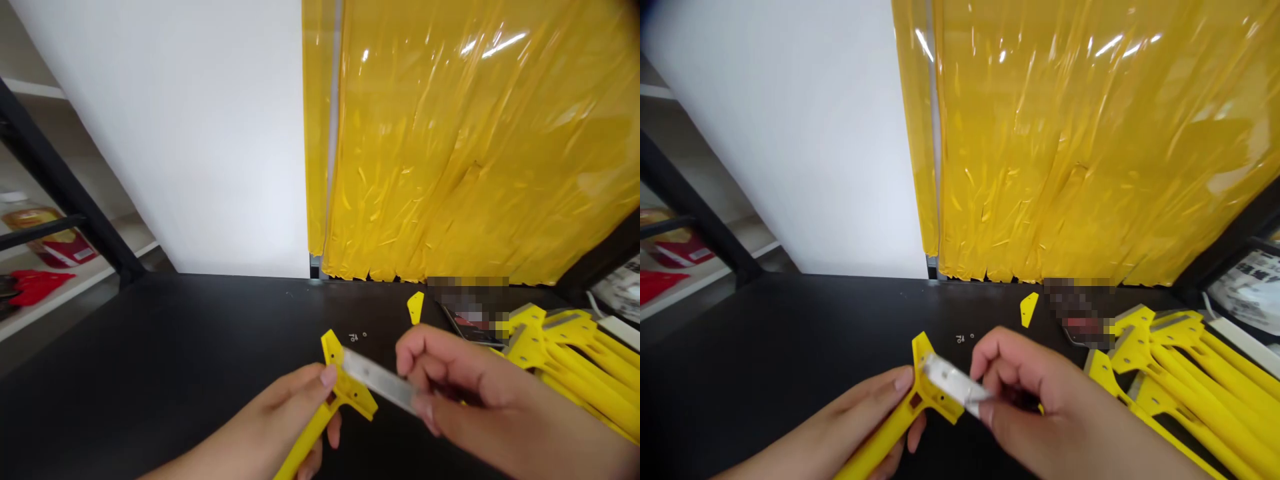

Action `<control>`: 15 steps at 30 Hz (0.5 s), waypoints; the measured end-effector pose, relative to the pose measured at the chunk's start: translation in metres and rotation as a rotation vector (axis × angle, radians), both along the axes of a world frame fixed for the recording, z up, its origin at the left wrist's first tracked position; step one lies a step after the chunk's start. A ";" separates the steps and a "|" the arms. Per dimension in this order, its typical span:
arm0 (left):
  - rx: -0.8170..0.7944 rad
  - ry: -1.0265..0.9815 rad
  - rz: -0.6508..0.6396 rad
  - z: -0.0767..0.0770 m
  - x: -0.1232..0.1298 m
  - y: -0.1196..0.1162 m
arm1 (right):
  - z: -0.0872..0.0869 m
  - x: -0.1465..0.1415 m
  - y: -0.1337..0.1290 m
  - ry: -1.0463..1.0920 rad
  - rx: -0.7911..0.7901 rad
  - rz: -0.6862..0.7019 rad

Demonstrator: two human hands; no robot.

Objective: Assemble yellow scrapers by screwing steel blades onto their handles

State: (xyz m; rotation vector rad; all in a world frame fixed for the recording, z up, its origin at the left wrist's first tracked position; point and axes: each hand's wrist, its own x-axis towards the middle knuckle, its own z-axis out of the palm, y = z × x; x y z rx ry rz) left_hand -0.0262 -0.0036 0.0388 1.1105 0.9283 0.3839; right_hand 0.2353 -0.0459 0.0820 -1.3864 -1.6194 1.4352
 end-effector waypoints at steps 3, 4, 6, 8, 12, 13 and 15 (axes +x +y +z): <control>0.018 0.082 -0.119 0.018 0.002 -0.006 | -0.002 -0.006 -0.007 0.017 -0.135 0.213; 0.036 0.093 -0.195 0.023 0.003 -0.008 | -0.004 -0.004 -0.006 0.001 -0.170 0.243; 0.027 0.138 -0.310 0.028 0.004 -0.012 | -0.011 -0.002 -0.002 -0.011 -0.195 0.205; -0.012 0.206 -0.339 0.027 0.006 -0.014 | -0.018 -0.004 0.002 0.046 -0.169 0.112; -0.026 0.148 -0.420 0.007 0.011 -0.008 | -0.029 -0.018 0.007 0.362 -0.137 -0.123; -0.036 0.089 -0.432 0.001 0.011 -0.006 | -0.031 -0.022 0.007 0.453 -0.159 -0.183; -0.067 -0.017 -0.394 -0.007 0.012 -0.003 | -0.034 -0.029 0.005 0.593 -0.221 -0.277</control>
